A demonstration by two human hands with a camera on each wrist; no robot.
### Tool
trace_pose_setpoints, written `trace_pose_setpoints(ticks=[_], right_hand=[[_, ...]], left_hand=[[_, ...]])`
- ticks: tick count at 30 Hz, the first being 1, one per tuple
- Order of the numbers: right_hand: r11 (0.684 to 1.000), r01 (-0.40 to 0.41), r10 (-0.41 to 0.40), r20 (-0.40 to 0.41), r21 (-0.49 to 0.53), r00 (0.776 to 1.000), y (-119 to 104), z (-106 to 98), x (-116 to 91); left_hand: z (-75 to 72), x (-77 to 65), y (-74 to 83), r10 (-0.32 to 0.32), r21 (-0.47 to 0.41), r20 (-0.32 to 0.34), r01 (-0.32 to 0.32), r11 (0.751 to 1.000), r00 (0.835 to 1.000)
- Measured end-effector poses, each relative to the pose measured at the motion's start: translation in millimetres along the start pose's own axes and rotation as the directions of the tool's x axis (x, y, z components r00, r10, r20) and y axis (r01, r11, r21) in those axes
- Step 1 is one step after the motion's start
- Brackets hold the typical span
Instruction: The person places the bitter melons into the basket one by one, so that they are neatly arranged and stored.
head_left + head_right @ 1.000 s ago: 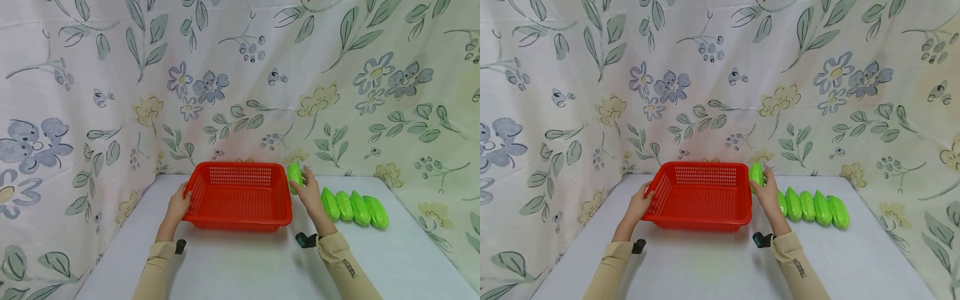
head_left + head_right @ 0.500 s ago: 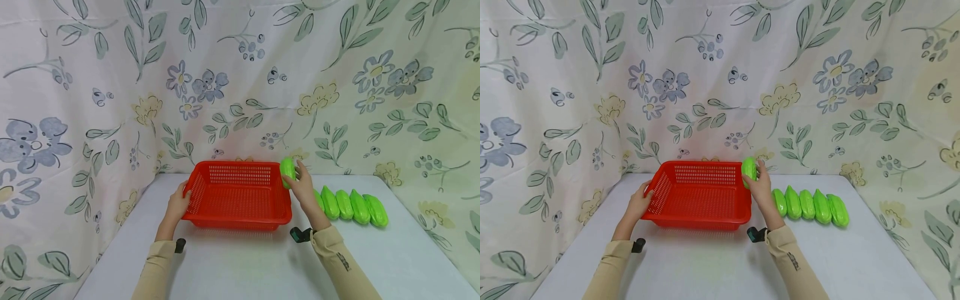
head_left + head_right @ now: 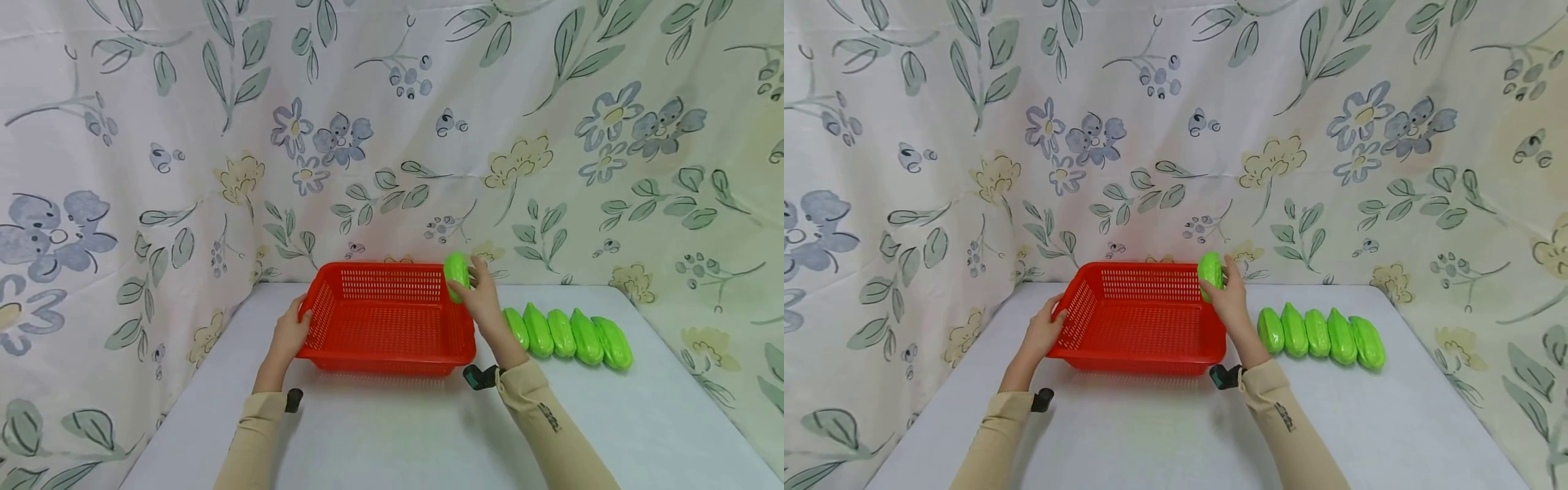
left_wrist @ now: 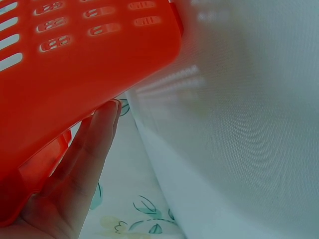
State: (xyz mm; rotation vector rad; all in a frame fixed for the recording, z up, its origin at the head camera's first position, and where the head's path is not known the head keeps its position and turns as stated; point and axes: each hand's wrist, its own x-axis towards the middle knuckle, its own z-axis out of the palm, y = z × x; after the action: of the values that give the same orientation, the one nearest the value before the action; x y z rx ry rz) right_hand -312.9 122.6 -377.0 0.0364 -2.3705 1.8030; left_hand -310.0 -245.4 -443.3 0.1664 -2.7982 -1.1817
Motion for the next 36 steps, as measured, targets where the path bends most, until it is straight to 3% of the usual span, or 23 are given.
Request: trace_pose_setpoints(ticks=[15, 36], right_hand=[[0.999, 0.000, -0.003, 0.070, 0.033, 0.998, -13, 28, 4], [0.999, 0.025, -0.028, 0.099, 0.032, 0.995, -29, 60, 8]], left_hand=[[0.6, -1.2, 0.4, -0.037, -0.034, 0.025, 0.038, 0.999, 0.999], [0.4, 3.5, -2.4, -0.007, -0.018, 0.003, 0.007, 1.000, 1.000]])
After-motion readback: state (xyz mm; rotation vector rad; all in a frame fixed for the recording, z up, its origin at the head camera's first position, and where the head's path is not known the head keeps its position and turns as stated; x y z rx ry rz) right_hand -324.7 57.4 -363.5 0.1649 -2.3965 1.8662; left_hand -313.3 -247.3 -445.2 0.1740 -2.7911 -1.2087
